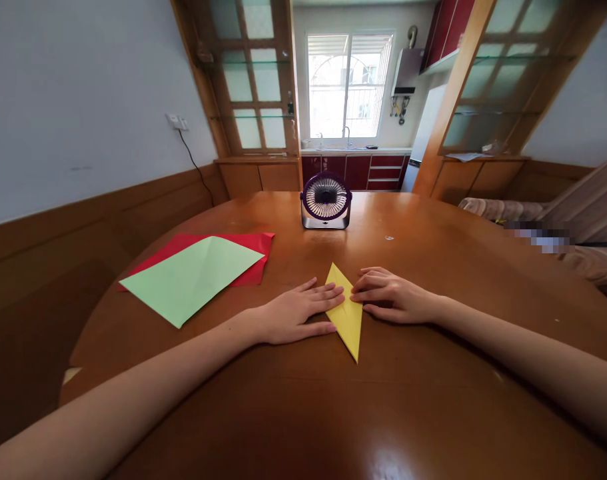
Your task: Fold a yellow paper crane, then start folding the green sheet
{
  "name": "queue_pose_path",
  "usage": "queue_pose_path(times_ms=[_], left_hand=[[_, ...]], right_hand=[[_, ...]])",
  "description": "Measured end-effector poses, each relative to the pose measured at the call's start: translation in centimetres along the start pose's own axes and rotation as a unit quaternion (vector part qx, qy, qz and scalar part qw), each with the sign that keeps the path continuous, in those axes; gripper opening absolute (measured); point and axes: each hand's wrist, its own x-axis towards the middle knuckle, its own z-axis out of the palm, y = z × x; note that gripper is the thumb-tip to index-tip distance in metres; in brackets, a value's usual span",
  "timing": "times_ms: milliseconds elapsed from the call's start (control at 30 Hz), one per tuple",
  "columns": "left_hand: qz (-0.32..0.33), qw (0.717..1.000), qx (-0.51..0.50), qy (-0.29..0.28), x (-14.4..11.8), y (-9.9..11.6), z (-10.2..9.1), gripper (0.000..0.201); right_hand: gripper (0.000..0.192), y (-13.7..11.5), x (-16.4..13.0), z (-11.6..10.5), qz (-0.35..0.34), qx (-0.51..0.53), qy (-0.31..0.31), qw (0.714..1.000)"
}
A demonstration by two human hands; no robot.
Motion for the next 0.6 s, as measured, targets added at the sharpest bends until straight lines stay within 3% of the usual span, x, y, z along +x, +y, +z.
queue_pose_path(times_ms=[233,600], left_hand=[[-0.014,0.999,0.036,0.001,0.0,0.3,0.0,0.06],[-0.025,0.998,0.055,0.003,0.2,0.6,0.1,0.059]], right_hand=[[0.024,0.4,-0.9,-0.4,-0.021,-0.03,0.05,0.998],[0.026,0.2,-1.0,0.0,0.0,-0.005,0.064,0.998]])
